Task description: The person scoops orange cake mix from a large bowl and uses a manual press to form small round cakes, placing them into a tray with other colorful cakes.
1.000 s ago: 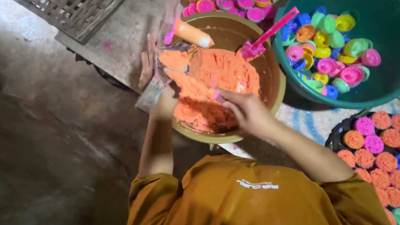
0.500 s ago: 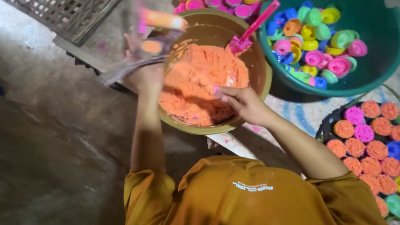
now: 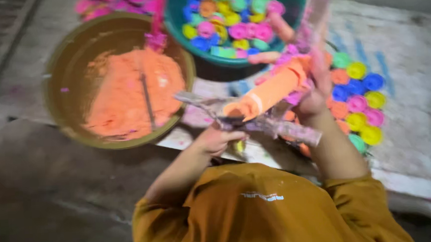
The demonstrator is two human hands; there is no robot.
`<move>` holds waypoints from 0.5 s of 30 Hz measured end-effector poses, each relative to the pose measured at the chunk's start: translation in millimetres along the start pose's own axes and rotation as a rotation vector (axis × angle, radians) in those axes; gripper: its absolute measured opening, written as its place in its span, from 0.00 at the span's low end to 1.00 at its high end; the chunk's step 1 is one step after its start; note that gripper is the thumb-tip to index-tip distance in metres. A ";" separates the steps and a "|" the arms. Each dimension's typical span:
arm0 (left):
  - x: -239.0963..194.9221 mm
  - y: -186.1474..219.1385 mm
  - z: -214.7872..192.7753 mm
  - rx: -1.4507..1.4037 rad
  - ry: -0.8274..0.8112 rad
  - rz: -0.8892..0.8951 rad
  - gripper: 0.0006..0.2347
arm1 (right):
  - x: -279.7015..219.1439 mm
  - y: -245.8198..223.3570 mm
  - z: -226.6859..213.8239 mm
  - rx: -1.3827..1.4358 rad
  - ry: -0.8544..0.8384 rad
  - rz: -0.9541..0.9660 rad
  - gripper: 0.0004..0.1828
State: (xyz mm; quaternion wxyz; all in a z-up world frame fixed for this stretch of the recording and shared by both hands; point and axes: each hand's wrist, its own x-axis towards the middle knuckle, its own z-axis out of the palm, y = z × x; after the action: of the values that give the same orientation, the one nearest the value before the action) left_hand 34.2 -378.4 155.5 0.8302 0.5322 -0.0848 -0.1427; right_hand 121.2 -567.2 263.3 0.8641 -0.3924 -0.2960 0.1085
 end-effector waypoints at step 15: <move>68.5 -80.6 194.1 0.335 -0.584 -0.261 0.15 | -230.8 -133.3 -96.5 -1.391 -0.156 -0.354 0.34</move>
State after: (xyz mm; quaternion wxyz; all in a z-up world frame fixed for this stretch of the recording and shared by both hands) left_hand 30.3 -599.3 162.9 0.6469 0.6041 -0.2720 -0.3778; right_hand -12.1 -812.4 214.0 0.3954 -0.7888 -0.4164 -0.2191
